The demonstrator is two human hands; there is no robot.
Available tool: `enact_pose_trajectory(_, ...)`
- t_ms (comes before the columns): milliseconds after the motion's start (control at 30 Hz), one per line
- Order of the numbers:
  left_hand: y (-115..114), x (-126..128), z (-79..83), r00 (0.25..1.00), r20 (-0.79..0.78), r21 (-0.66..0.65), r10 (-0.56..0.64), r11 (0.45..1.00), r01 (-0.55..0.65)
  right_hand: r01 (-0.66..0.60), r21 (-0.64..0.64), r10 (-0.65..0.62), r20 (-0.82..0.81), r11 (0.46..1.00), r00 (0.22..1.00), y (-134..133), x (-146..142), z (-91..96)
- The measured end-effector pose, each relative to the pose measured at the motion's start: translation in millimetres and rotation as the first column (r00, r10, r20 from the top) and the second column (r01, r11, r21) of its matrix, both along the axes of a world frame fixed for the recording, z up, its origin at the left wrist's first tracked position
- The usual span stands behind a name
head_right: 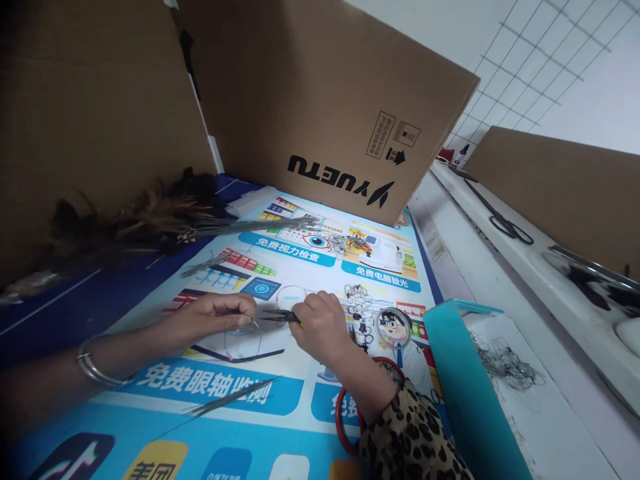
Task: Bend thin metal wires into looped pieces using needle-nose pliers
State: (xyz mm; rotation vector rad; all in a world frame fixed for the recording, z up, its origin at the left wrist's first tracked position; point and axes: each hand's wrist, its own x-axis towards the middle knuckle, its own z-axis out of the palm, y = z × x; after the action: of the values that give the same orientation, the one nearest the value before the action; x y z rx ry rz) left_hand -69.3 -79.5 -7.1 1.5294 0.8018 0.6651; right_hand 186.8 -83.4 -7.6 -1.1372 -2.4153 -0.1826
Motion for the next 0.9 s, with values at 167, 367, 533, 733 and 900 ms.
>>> enact_pose_trajectory(167, 1, 0, 1.0, 0.999, -0.007, 0.019, -0.053, 0.998, 0.054, -0.149, -0.093, 0.157, 0.082, 0.984, 0.984, 9, 9, 4.0)
enact_pose_trajectory(367, 2, 1, -2.2, 0.997, -0.021, 0.031, -0.078, 0.996, 0.078, -0.138, -0.113, 0.151, 0.119, 0.984, 0.981, 12, 13, 1.1)
enact_pose_trajectory(533, 2, 1, -5.6, 0.999, -0.043, 0.026, -0.031, 0.999, 0.033, 0.013, -0.047, -0.012, 0.034, 0.999, 0.999, 9, 11, 4.0)
enact_pose_trajectory(733, 0, 5, -4.4, 1.000, -0.031, 0.032, -0.003, 0.999, 0.004, -0.064, 0.006, 0.064, 0.065, 0.998, 0.996, -2, 1, 9.9)
enact_pose_trajectory(900, 0, 6, -5.5, 1.000, 0.008, 0.025, 0.018, 1.000, -0.018, -0.021, -0.004, 0.021, 0.088, 1.000, 0.996, -7, -4, 9.3)
